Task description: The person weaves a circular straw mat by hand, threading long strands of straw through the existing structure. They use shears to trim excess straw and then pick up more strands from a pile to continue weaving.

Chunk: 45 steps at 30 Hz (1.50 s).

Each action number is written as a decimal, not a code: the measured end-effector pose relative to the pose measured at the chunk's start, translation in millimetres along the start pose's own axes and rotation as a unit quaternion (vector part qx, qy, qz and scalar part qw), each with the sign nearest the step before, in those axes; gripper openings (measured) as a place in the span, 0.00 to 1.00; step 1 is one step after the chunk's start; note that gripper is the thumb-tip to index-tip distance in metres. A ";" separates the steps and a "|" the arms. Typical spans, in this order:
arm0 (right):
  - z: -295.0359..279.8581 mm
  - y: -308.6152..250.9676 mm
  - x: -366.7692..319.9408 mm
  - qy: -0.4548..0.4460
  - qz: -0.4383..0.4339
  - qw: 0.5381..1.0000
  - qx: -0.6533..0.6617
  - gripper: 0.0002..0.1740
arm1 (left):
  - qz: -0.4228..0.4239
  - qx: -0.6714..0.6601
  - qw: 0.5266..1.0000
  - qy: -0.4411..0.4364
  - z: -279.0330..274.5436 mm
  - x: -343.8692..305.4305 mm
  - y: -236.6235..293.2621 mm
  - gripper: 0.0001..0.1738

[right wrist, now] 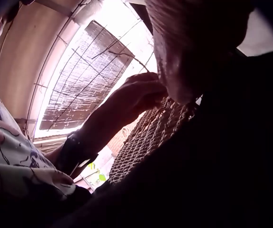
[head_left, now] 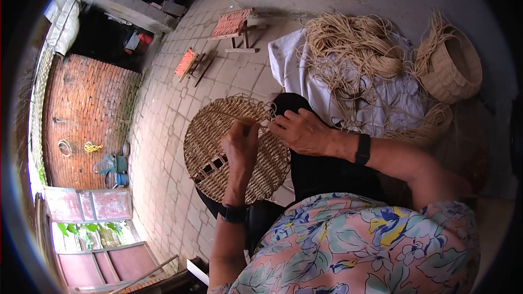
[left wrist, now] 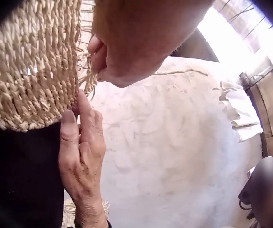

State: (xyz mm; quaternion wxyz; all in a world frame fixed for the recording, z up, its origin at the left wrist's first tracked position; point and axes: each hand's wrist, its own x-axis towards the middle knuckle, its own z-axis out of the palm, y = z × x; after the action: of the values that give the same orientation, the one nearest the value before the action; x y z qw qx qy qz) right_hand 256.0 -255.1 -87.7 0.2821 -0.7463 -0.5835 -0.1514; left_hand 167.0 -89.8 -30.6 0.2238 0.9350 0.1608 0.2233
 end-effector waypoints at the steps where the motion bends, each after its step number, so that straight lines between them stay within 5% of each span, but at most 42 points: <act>1: -0.1 -1.5 1.5 -0.020 0.009 1.000 -0.012 0.19 | 0.025 -0.033 0.999 -0.011 0.5 1.0 1.2 0.05; 5: 9.6 10.9 9.2 -0.019 0.020 0.998 0.054 0.18 | 0.113 0.024 0.993 -0.009 17.1 -2.1 -3.2 0.04; 8: 8.2 13.5 7.2 0.092 0.103 0.969 0.205 0.18 | 0.131 0.084 0.988 -0.017 16.0 -8.1 2.4 0.04; 10: 6.0 6.7 10.2 0.120 0.138 0.909 0.374 0.13 | 0.120 0.079 0.990 -0.007 21.5 -12.3 3.9 0.06; 17: 6.8 3.9 24.6 0.140 0.093 0.928 0.331 0.09 | 0.141 0.106 0.984 -0.012 13.4 -13.8 -5.4 0.03; 20: 1.6 8.7 20.4 0.110 0.083 0.946 0.292 0.11 | 0.077 0.002 0.996 0.052 9.4 -17.6 -3.7 0.08; 23: 4.6 4.9 26.3 0.112 0.042 0.954 0.275 0.10 | 0.006 0.075 0.997 -0.033 -5.4 -23.3 -3.8 0.19; 29: 29.8 -9.7 40.1 0.113 0.088 0.956 0.256 0.08 | 0.077 0.109 0.990 -0.051 3.5 -23.3 -3.8 0.33; 31: 31.0 -12.4 42.7 0.060 0.218 0.931 0.287 0.06 | 0.068 0.116 0.988 -0.070 2.1 -18.1 -0.4 0.35; 32: 34.8 -11.1 42.5 0.058 0.217 0.932 0.286 0.06 | 0.060 0.125 0.986 -0.091 0.3 -14.2 1.9 0.37; 35: 45.3 -7.7 43.0 0.101 0.245 0.904 0.335 0.07 | 0.028 0.128 0.982 -0.139 -1.3 -4.0 1.6 0.39; 44: 34.6 -3.6 46.8 0.021 0.285 0.893 0.346 0.09 | 0.009 0.071 0.987 -0.142 0.0 1.2 -4.4 0.37; 45: 30.9 -0.6 45.8 0.006 0.295 0.866 0.404 0.10 | 0.009 0.070 0.987 -0.141 0.6 0.6 -5.8 0.37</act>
State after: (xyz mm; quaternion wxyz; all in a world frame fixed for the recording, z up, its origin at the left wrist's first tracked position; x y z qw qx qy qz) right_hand 264.8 -200.6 -86.6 0.5940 -0.7034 -0.3447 0.1833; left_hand 166.6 -84.9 -33.7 0.1761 0.9719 0.1343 0.0795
